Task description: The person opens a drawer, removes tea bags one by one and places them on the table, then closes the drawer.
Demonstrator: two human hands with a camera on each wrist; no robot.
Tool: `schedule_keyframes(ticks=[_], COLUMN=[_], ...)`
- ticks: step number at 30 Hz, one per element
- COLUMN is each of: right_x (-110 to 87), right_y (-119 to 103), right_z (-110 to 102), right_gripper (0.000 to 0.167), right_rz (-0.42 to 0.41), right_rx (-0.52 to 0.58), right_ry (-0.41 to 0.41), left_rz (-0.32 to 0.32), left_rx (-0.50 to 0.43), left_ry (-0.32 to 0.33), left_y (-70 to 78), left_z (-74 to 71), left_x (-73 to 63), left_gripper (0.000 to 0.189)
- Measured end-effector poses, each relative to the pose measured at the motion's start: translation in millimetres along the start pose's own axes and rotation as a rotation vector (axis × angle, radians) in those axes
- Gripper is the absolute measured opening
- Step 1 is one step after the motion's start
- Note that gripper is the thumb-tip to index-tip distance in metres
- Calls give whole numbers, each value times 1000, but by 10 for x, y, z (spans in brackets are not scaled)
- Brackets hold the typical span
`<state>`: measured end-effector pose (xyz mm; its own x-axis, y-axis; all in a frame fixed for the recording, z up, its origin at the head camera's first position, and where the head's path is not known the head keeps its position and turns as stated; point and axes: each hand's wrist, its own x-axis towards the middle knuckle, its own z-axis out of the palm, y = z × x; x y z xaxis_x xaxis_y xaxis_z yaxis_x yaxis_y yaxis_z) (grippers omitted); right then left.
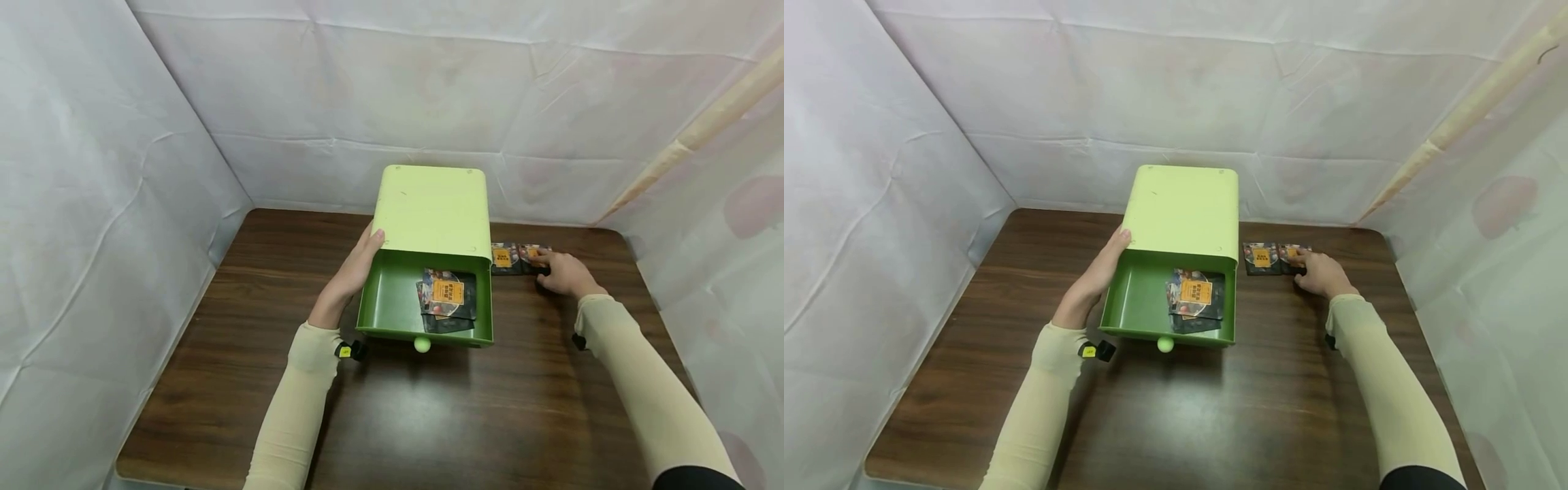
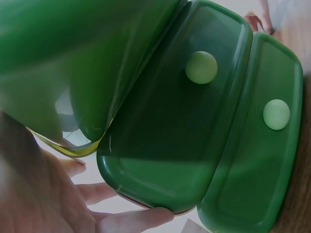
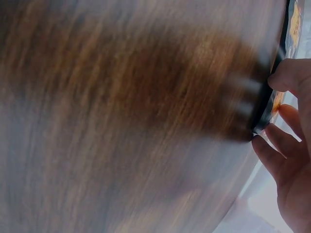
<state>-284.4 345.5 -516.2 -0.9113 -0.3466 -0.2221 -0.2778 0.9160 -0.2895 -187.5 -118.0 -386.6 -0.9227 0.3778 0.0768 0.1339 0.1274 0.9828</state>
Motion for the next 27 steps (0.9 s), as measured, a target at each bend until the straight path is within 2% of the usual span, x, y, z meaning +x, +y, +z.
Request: schedule_keyframes(ticks=[7,14,22,27], right_x=[-72,-173,-306,-398], right_y=[-5,-25,-166,-335], right_z=[-19,-116,-518,-783], right_gripper=[60,58,50,45], right_rz=[24,3,-25,-89], right_rx=[-2,-26,-23,-42], right_ry=[16,107,283,382], left_rz=[5,19,31,36], left_rx=[5,5,8,11], left_ry=[3,-3,13,9], left_y=[-9,-1,22,-2], left_z=[23,3,-39,-57], left_x=[20,42,81,112], left_gripper=[60,60,59,61])
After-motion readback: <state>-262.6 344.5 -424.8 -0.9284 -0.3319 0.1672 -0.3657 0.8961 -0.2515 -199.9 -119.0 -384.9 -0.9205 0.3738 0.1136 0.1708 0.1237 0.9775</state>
